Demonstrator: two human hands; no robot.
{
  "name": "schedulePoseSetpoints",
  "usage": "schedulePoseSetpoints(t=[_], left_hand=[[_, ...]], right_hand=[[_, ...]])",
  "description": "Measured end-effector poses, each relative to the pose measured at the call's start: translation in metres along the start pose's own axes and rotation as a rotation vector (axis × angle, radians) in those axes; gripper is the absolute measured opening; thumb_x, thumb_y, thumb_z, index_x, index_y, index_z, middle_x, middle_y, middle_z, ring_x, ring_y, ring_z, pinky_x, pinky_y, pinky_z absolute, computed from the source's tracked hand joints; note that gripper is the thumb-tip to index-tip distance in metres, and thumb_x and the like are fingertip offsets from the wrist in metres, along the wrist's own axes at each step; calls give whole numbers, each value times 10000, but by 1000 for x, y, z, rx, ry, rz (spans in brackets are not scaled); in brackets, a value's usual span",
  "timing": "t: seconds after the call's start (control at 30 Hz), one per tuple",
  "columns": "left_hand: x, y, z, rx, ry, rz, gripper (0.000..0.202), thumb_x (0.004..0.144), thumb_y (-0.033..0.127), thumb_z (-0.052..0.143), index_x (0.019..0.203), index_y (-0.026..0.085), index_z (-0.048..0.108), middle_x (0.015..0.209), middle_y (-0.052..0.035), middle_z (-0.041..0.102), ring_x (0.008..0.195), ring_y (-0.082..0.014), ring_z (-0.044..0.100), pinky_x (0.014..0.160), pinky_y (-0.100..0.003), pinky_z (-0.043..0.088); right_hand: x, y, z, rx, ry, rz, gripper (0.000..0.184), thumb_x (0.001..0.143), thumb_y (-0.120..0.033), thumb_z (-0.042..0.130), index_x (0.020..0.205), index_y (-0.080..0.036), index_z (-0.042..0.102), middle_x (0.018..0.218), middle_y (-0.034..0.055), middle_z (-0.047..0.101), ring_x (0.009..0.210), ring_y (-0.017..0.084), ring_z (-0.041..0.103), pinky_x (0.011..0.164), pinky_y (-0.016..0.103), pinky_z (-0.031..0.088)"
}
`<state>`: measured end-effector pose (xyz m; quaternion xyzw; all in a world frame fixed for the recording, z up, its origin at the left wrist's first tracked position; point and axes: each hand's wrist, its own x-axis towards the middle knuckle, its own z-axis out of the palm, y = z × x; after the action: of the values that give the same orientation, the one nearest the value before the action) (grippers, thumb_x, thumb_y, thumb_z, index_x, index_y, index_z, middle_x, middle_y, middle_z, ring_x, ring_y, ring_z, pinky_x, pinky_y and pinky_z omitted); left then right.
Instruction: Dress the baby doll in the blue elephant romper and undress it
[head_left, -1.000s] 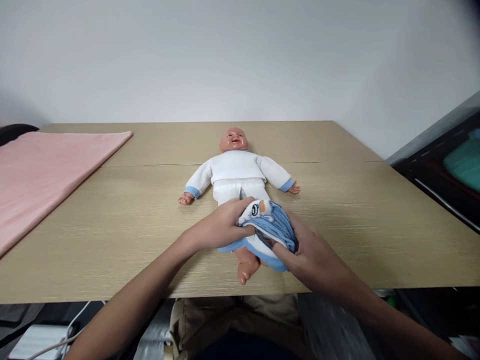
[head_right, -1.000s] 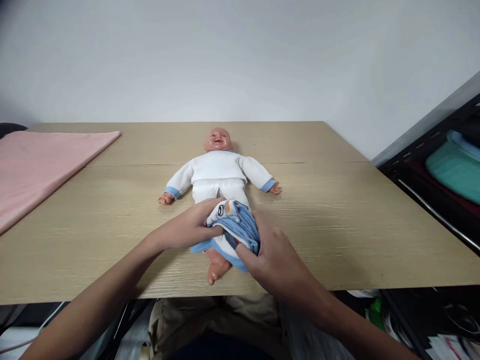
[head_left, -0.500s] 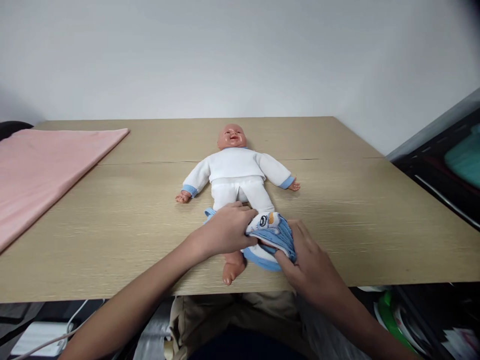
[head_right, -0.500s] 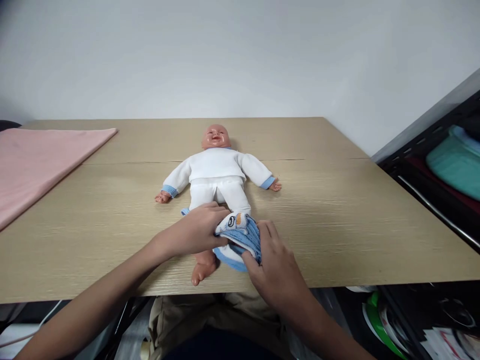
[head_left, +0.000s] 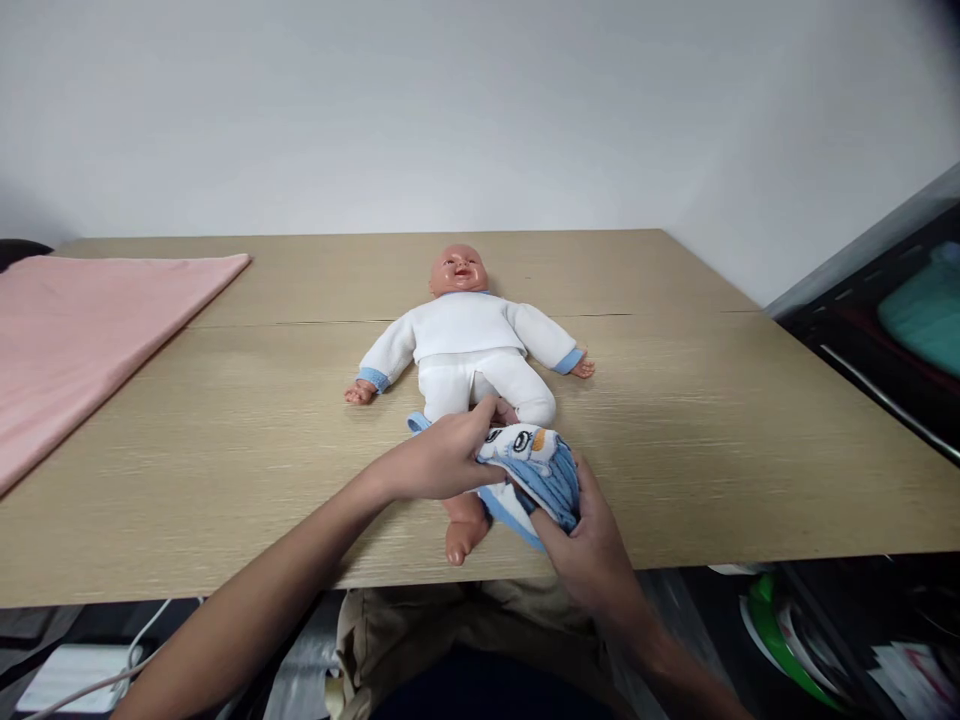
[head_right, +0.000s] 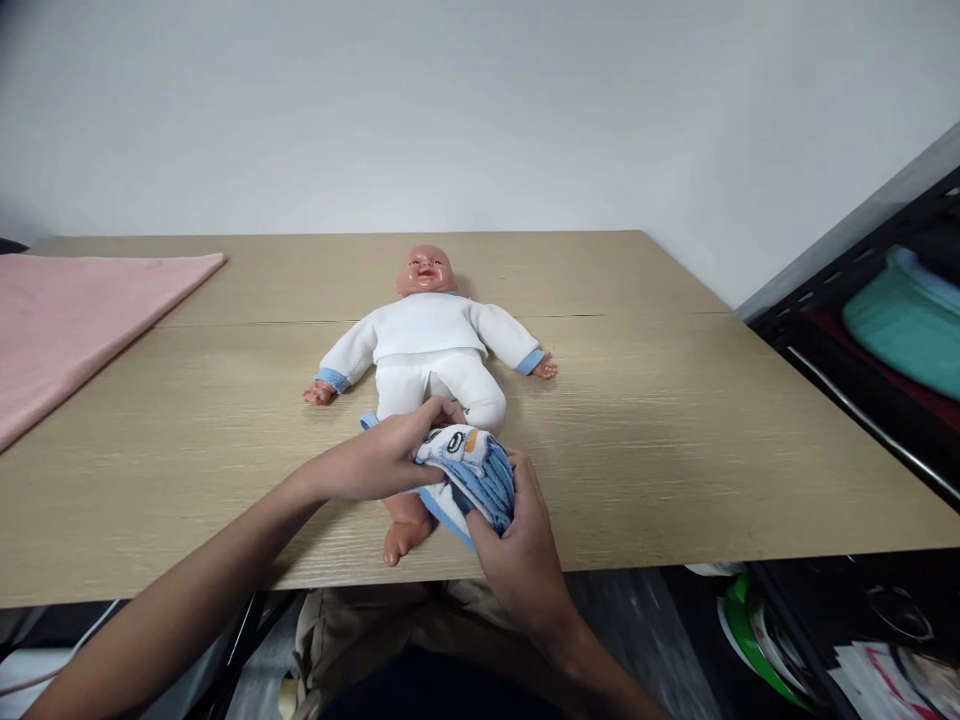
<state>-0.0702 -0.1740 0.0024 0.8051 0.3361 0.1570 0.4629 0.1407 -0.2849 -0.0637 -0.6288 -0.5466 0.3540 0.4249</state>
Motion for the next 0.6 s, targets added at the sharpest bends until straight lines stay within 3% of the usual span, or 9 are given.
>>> schedulePoseSetpoints(t=[0.17, 0.37, 0.5, 0.6], left_hand=[[1, -3, -2, -61, 52, 10, 491, 884, 165, 689, 1362, 189, 579, 1365, -109, 712, 1217, -276, 692, 1040, -402, 533], [1, -3, -4, -114, 29, 49, 550, 877, 101, 676, 1414, 189, 593, 1401, -111, 706, 1329, -275, 675, 1146, -433, 524], [0, -3, -7, -157, -16, 96, 607, 875, 73, 644, 1463, 197, 555, 1492, -140, 656, 1477, -283, 600, 1245, -475, 475], [-1, -2, -11, -159, -25, 118, 621, 888, 109, 662, 1488, 206, 531, 1533, -153, 630, 1497, -300, 580, 1270, -511, 455]], right_hand=[[9, 5, 12, -2, -17, 53, 539, 840, -360, 670, 1356, -240, 575, 1287, 126, 721, 1257, 362, 713, 1138, 594, 576], [12, 7, 12, 60, -103, -44, 593, 810, -260, 724, 1388, -256, 588, 1274, 105, 711, 1246, 333, 723, 1081, 500, 623], [7, 8, 17, 107, -66, -79, 662, 829, -232, 732, 1465, -259, 548, 1364, 131, 706, 1328, 347, 702, 1106, 501, 625], [3, 9, 23, 188, -39, -59, 590, 886, -229, 711, 1449, -263, 538, 1360, 124, 723, 1293, 319, 735, 1093, 460, 638]])
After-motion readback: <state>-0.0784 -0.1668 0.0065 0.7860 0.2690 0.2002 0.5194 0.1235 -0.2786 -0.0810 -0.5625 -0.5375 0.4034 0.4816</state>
